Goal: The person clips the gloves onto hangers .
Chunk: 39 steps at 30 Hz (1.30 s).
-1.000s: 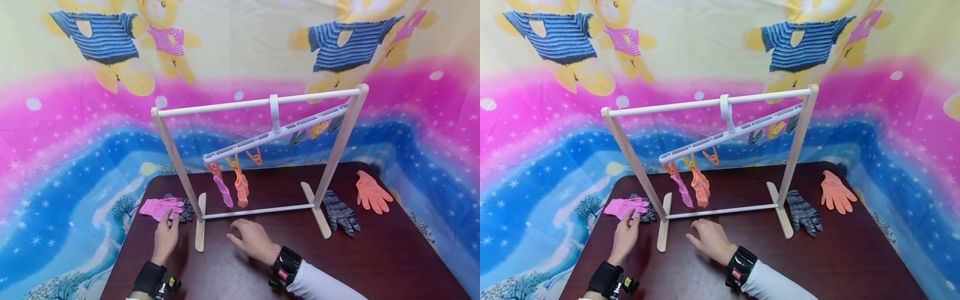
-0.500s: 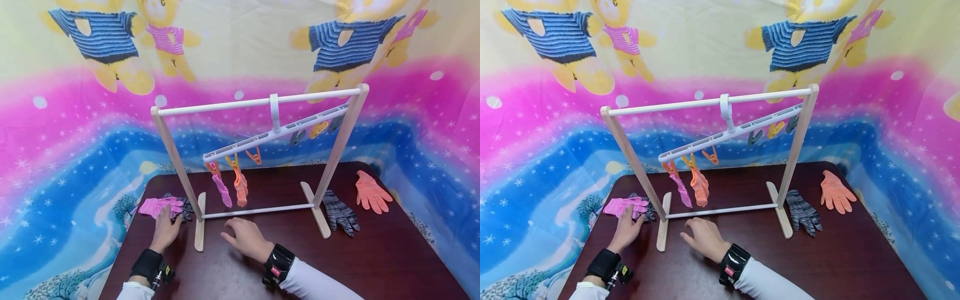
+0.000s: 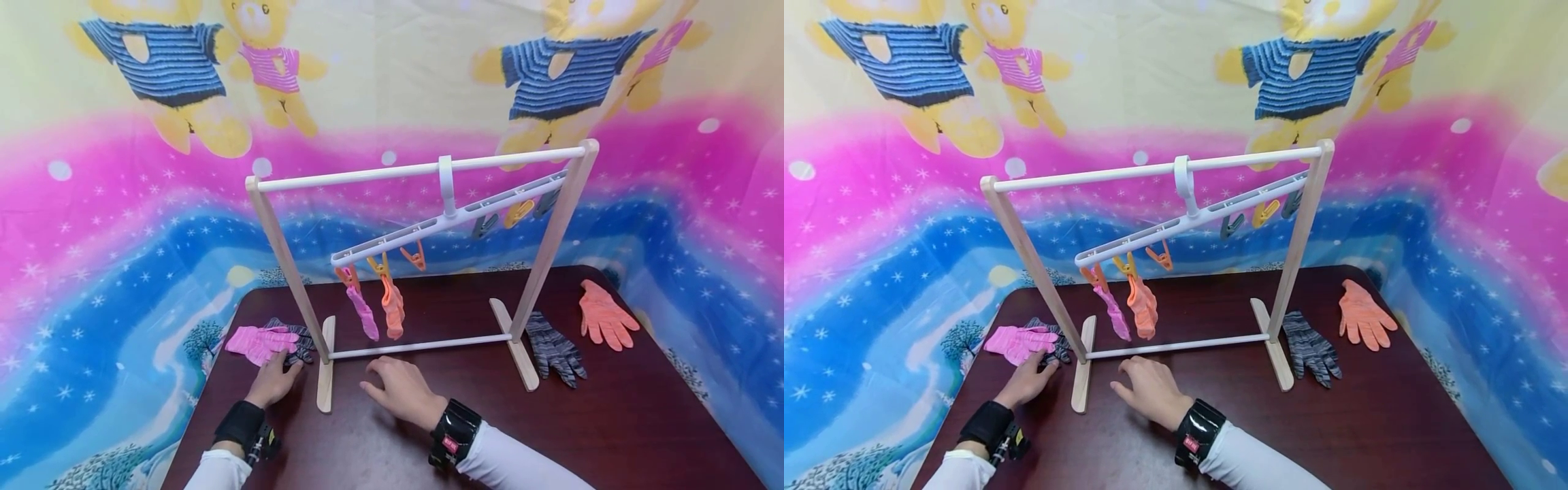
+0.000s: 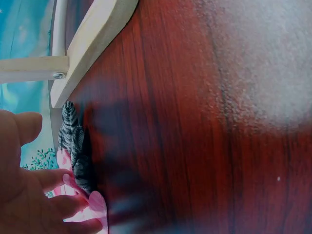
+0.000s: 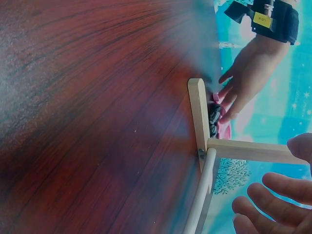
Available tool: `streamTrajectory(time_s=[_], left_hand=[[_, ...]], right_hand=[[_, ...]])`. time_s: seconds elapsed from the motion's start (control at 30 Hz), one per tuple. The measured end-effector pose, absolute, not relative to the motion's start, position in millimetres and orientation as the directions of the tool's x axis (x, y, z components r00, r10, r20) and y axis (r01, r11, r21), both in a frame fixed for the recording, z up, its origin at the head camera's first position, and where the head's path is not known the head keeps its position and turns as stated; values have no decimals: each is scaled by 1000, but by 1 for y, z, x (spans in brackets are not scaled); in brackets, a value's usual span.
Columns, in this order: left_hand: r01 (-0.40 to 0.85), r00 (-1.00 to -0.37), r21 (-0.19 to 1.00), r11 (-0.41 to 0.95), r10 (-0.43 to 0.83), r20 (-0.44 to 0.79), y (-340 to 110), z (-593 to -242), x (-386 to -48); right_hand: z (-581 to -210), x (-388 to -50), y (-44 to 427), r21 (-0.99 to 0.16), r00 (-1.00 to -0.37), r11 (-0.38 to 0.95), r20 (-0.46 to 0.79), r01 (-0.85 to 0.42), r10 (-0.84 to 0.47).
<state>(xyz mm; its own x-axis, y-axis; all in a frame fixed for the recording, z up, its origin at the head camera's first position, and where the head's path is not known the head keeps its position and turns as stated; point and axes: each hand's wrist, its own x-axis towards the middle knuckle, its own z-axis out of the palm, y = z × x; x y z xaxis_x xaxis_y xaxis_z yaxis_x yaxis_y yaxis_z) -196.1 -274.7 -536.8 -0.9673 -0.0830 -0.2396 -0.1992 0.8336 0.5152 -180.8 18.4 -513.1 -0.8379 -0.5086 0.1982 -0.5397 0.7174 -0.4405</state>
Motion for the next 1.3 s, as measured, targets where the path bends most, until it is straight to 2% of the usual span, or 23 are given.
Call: streamTrajectory(time_s=[0.33, 0.67, 1.03, 1.3], left_hand=[[-172, -985, 446, 879, -142, -102, -279, -543, -192], [-227, -973, 402, 887, -222, -62, -283, -534, -186], [-328, -945, 442, 835, -290, -153, -298, -540, -199], [-398, -916, 392, 830, -335, -221, -307, -543, -207]], right_hand=[[-514, -179, 21, -404, -820, 714, 243, -571, -518], [-515, -180, 22, -399, -817, 714, 242, -576, -524], [-512, -179, 21, -401, -816, 712, 231, -577, -531], [-511, -177, 20, -415, -818, 709, 203, -570, -539]])
